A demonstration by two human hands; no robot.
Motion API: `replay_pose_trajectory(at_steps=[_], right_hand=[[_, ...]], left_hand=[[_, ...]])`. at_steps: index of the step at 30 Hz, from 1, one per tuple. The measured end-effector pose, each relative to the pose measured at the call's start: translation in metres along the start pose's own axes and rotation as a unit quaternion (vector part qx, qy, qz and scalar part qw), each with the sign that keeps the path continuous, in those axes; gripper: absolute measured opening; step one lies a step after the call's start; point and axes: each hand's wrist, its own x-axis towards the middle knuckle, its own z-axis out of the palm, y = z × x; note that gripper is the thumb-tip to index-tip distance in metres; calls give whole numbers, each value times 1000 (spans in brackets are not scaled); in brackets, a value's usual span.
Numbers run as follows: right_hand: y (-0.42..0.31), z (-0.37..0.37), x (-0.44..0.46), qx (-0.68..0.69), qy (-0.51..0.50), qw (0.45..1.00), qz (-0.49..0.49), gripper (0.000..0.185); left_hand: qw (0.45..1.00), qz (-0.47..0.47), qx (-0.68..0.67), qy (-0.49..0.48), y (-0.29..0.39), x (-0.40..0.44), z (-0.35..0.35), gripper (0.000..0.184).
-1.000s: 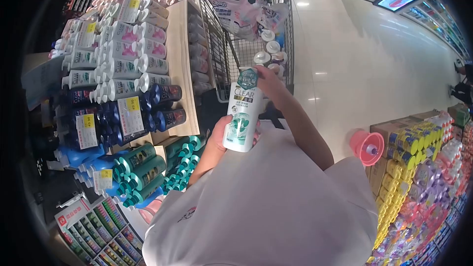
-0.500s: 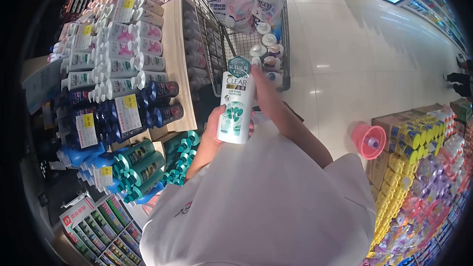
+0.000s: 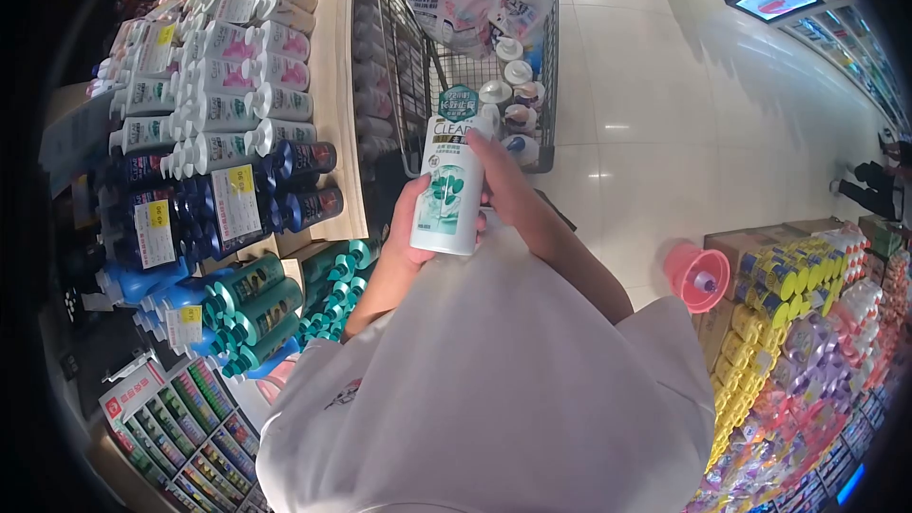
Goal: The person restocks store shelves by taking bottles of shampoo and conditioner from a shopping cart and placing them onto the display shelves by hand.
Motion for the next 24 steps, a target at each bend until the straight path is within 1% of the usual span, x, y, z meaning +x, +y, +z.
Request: replay_pose_trajectory(at_steps=[1, 4, 5, 7, 8, 10, 11, 13, 16, 19, 22, 24], right_hand=[[0, 1, 0, 4, -3, 1000, -4, 47], [-2, 3, -1, 11, 11, 1000, -14, 47], [-3, 6, -1, 9, 9, 999, -44, 49], [-4, 11, -1, 3, 5, 995, -103, 55], [-4, 10, 0, -33, 20, 994, -103, 59], [-2, 5, 3, -103, 51, 988, -102, 68], [1, 3, 5, -134, 60, 982, -123, 70], [10, 1, 8, -194, 76, 965, -163, 74], [10, -2, 12, -144, 35, 976, -156, 74], [9, -3, 8, -110, 47, 983, -136, 70], [9, -8, 9, -116, 84, 983, -118, 64], [2, -10, 7, -37, 87, 993, -75, 63]], left_hand=[[1000, 2, 20, 12, 1, 0, 2, 76], [982, 35, 169, 78, 7, 2, 10, 70], [961, 78, 239, 113, 5, 4, 15, 70], [896, 163, 372, 182, -2, 9, 30, 71], [847, 190, 459, 192, -2, 9, 29, 73], [722, 237, 617, 205, -1, 12, 34, 79], [649, 220, 689, 237, -2, 11, 38, 82], [479, 175, 809, 293, -3, 8, 67, 90], [367, 166, 852, 333, -8, 8, 60, 96], [324, 194, 870, 317, -12, 9, 58, 101], [347, 196, 862, 313, -14, 11, 62, 101], [382, 228, 845, 296, -15, 12, 62, 102]])
